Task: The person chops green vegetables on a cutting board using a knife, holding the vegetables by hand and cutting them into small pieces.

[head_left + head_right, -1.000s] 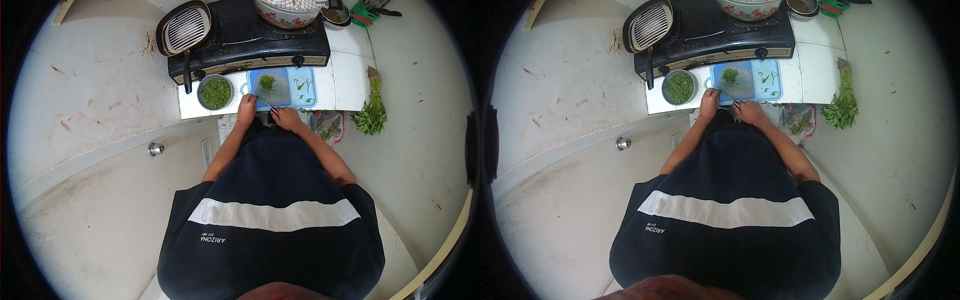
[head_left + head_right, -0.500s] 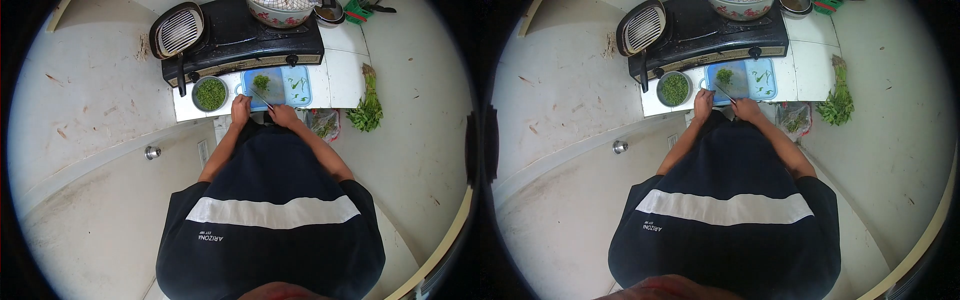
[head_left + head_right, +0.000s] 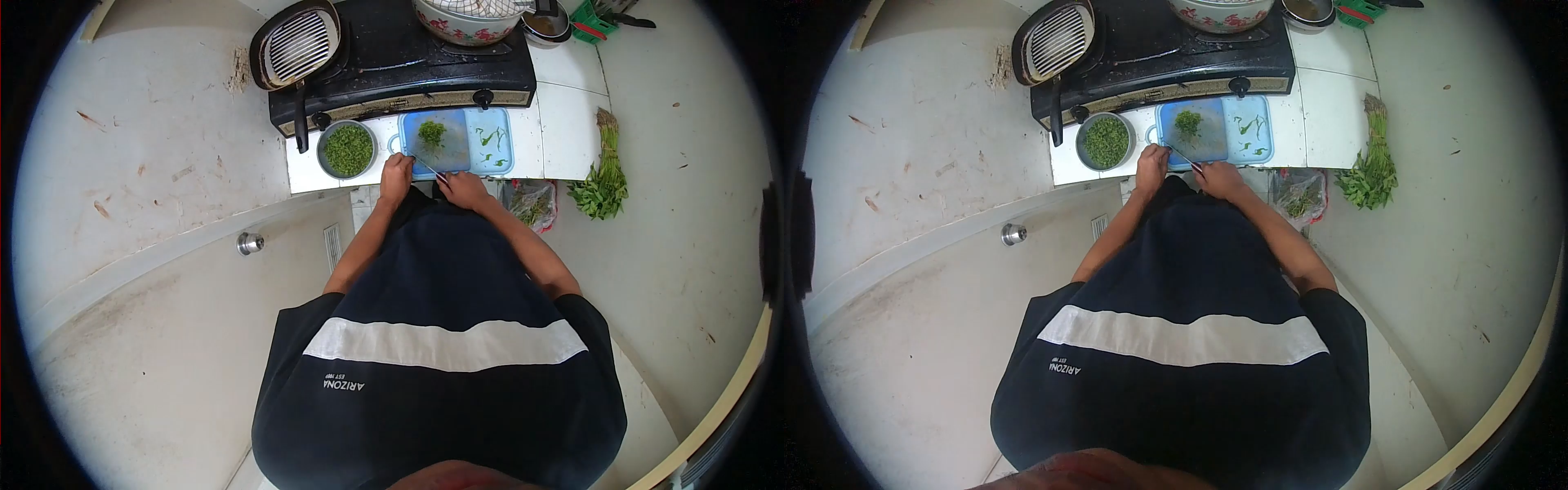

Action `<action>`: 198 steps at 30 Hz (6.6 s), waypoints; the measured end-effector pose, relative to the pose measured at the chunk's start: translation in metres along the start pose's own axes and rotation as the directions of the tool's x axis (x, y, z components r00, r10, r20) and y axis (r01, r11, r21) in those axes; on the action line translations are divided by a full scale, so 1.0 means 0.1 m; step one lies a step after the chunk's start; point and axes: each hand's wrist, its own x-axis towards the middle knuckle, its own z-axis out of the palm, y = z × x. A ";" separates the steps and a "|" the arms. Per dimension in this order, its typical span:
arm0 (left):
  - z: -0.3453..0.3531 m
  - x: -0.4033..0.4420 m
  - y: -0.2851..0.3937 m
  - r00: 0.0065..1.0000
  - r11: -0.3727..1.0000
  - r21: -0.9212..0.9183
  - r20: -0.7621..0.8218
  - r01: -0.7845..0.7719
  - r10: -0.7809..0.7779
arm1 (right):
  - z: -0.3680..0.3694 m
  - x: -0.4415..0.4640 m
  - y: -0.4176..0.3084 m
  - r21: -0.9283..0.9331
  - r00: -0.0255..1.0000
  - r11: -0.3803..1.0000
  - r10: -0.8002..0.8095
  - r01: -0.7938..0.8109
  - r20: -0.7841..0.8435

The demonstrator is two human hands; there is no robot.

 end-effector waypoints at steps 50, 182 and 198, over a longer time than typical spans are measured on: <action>-0.13 0.39 -0.35 0.914 0.944 0.020 0.256 -0.330 0.314 | 0.24 -0.09 -0.44 -0.009 0.908 0.909 0.417 -0.418 -0.041; -0.27 0.27 -0.37 0.907 0.941 -0.065 0.250 -0.332 0.338 | 0.41 -0.03 -0.60 0.158 0.886 0.886 0.453 -0.436 -0.101; -0.30 0.21 -0.41 0.898 0.942 -0.042 0.290 -0.334 0.331 | 0.37 0.06 -0.71 0.046 0.902 0.907 0.421 -0.419 -0.095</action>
